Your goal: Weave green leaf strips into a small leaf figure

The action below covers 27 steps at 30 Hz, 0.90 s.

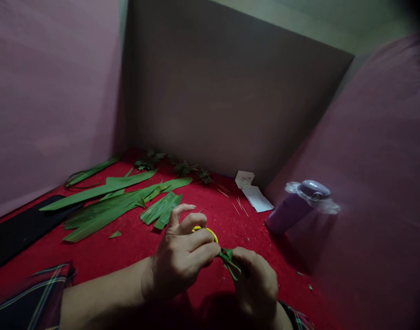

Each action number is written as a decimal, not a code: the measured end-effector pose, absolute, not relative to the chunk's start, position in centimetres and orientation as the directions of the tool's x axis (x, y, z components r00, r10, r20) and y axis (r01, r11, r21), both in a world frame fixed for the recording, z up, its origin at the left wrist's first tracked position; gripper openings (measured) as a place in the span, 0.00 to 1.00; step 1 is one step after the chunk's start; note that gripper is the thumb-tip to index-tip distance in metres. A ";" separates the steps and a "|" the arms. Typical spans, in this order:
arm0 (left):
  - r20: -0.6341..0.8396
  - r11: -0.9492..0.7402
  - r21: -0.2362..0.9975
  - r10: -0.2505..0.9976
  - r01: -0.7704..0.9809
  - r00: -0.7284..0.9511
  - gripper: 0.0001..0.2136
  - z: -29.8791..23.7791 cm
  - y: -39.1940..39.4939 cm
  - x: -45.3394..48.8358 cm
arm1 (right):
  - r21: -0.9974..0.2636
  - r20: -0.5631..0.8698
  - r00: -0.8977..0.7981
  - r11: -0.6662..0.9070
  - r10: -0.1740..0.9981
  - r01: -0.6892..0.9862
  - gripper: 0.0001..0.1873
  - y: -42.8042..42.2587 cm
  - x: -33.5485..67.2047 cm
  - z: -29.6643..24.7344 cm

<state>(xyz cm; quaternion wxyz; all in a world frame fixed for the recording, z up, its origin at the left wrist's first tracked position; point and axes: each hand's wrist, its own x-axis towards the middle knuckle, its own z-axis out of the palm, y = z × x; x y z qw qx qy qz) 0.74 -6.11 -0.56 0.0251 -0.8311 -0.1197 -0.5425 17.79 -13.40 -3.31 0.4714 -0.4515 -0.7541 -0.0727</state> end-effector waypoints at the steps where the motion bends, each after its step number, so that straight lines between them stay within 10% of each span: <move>1: 0.914 -0.972 0.065 0.149 0.225 0.377 0.09 -0.6 -6.1 0.7 | -0.272 0.798 -0.160 0.583 0.581 0.765 0.10 -13.4 17.8 -3.3; 10: 0.899 -0.972 -0.020 0.084 0.233 0.430 0.07 -0.4 -6.3 0.2 | -0.036 0.878 -0.231 0.540 0.419 0.841 0.09 -14.2 18.0 -3.2; 27: 0.894 -0.980 0.007 0.096 0.200 0.439 0.09 -0.2 -6.7 0.1 | -0.053 0.885 -0.201 0.520 0.420 0.852 0.09 -14.5 17.4 -2.1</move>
